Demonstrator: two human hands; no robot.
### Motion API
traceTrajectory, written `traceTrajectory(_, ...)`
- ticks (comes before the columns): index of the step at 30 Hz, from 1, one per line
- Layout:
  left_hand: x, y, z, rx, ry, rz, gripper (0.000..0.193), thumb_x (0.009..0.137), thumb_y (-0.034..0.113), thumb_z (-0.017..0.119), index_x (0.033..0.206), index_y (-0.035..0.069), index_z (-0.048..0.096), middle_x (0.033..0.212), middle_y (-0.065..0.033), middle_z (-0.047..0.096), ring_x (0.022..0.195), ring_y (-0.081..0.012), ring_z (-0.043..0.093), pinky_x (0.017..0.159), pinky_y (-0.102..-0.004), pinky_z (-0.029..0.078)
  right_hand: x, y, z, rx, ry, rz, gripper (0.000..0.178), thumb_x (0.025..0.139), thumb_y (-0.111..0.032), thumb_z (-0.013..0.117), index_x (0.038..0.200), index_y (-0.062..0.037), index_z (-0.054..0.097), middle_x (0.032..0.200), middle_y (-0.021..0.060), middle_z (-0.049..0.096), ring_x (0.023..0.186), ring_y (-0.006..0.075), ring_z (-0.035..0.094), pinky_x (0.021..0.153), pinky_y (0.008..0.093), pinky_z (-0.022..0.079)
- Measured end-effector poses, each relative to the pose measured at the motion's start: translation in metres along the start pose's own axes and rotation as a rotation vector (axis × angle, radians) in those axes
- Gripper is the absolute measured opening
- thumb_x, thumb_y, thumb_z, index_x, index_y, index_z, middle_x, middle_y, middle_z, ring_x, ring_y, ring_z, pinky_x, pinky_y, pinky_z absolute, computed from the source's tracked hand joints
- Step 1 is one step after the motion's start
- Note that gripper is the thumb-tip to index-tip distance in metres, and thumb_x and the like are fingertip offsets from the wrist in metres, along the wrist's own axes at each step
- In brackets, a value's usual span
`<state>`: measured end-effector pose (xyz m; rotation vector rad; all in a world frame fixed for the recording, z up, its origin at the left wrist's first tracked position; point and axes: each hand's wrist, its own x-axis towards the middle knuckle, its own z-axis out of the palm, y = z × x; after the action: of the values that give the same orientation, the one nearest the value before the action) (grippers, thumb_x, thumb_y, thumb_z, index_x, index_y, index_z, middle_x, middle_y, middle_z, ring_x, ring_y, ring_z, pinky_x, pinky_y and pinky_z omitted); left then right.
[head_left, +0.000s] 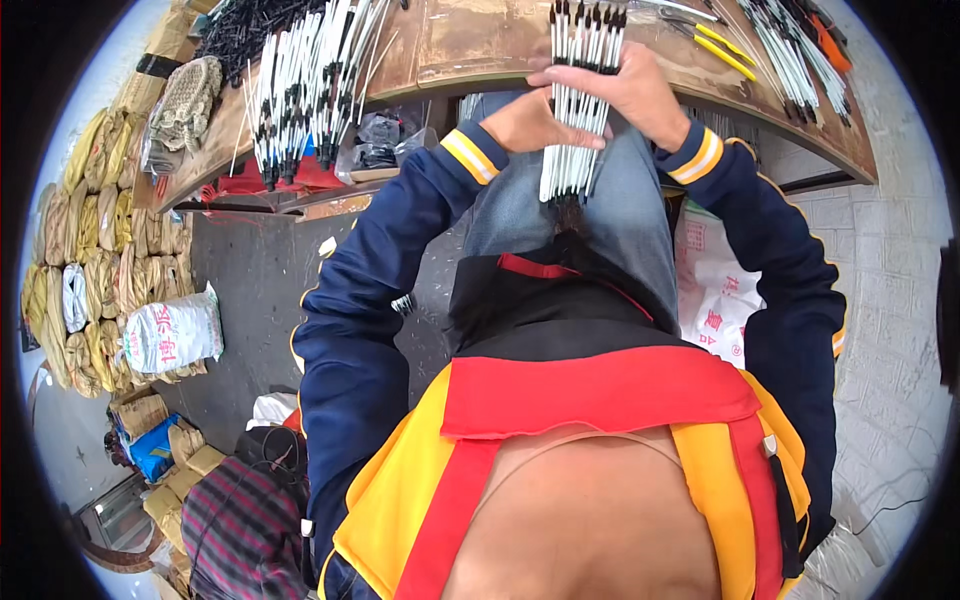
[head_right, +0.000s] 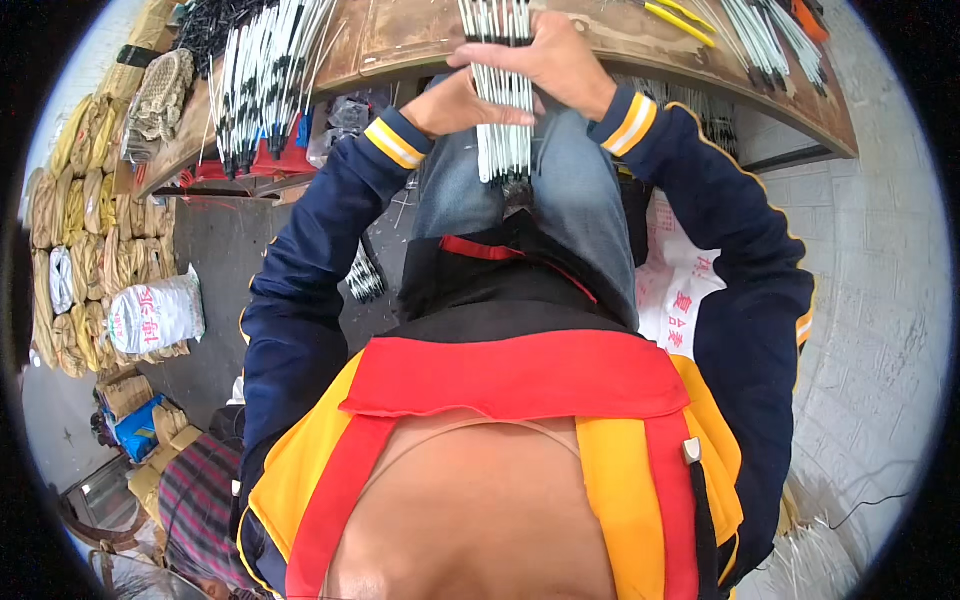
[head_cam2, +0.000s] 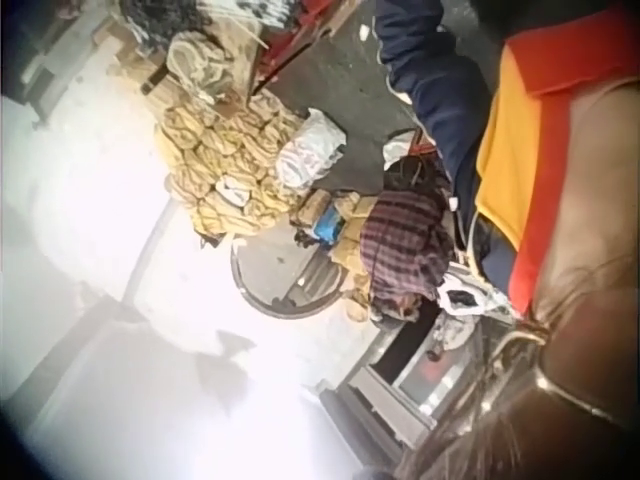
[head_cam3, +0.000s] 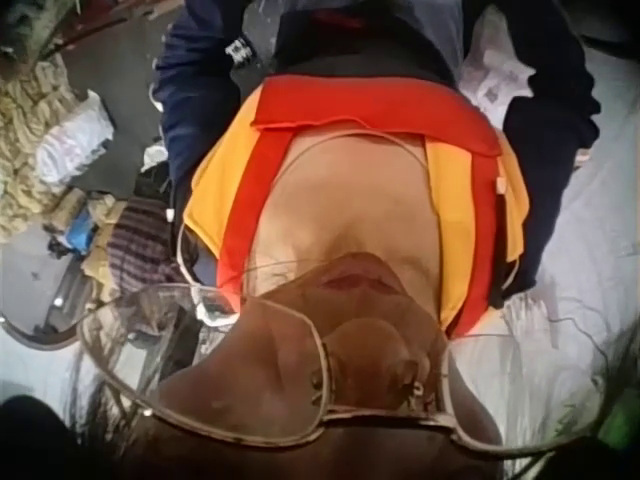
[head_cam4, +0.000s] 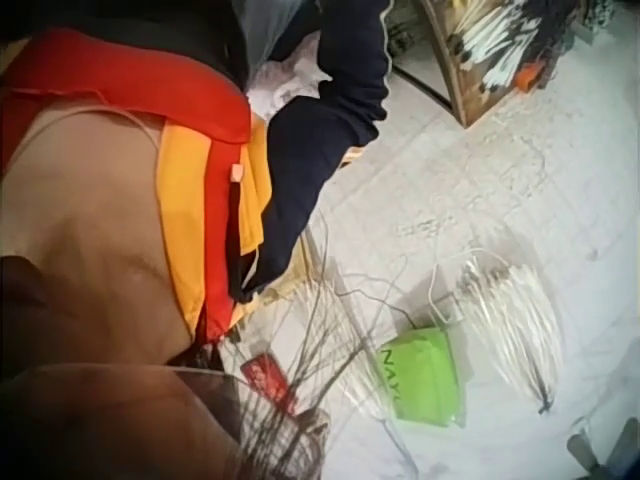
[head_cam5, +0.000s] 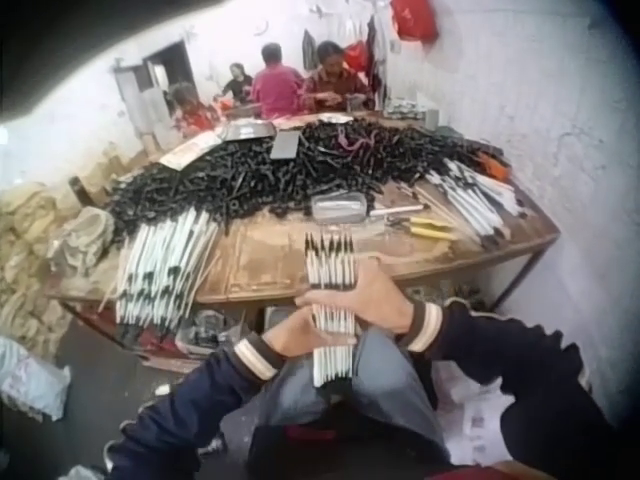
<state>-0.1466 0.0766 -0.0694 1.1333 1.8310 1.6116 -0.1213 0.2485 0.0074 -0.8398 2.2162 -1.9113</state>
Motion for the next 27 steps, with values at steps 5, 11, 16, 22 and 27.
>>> traceTrajectory(5, -0.01, -0.023, 0.003, -0.154, -0.022, -0.166, 0.03, 0.086, 0.016, 0.075, 0.111, 0.003, 0.067, 0.102, -0.0059, 0.071, 0.1, -0.016, 0.065, 0.09, -0.0335, 0.053, 0.001, 0.038, 0.009, 0.037, 0.075, 0.067, 0.025, 0.087, -0.021, 0.073, 0.103, -0.0026, 0.072, 0.086, 0.0053, 0.074, 0.078, 0.0094, 0.067, 0.07, 0.0268, 0.053)
traceTrajectory(11, -0.015, -0.039, 0.025, -0.354, -0.023, -0.146, 0.034, 0.082, 0.011, 0.079, 0.113, 0.004, 0.066, 0.105, -0.0065, 0.071, 0.101, -0.0155, 0.065, 0.091, -0.0332, 0.052, -0.016, 0.043, 0.015, 0.204, 0.107, 0.263, 0.022, 0.088, -0.008, 0.07, 0.106, 0.0032, 0.068, 0.097, 0.0063, 0.073, 0.088, 0.0119, 0.067, 0.08, 0.0278, 0.054)
traceTrajectory(16, -0.039, 0.031, -0.037, 0.526, -0.121, -0.398, 0.036, 0.08, 0.025, 0.077, 0.106, 0.002, 0.068, 0.09, -0.0159, 0.069, 0.08, -0.0262, 0.066, 0.075, -0.035, 0.052, -0.018, 0.042, 0.009, 0.095, 0.038, 0.178, 0.028, 0.087, 0.0, 0.068, 0.114, 0.0065, 0.064, 0.102, 0.0103, 0.073, 0.098, 0.0167, 0.069, 0.088, 0.0298, 0.053)
traceTrajectory(22, 0.052, 0.039, -0.158, 0.849, 0.847, -0.011, 0.007, 0.083, 0.007, 0.067, 0.089, 0.003, 0.068, 0.086, -0.0141, 0.069, 0.079, -0.0286, 0.068, 0.07, -0.0351, 0.052, -0.008, 0.052, 0.002, 0.372, 0.02, 0.261, 0.032, 0.09, 0.002, 0.065, 0.121, 0.0065, 0.059, 0.107, 0.0144, 0.07, 0.099, 0.0214, 0.069, 0.088, 0.0325, 0.054)
traceTrajectory(27, 0.108, -0.013, -0.181, 1.111, 0.819, -0.224, 0.019, 0.076, 0.014, 0.076, 0.09, 0.005, 0.066, 0.086, -0.0151, 0.067, 0.084, -0.0353, 0.065, 0.075, -0.0429, 0.052, -0.01, 0.057, 0.0, 0.38, 0.068, 0.306, 0.031, 0.09, 0.0, 0.066, 0.12, 0.0066, 0.059, 0.106, 0.0142, 0.07, 0.097, 0.0212, 0.069, 0.086, 0.0318, 0.054)
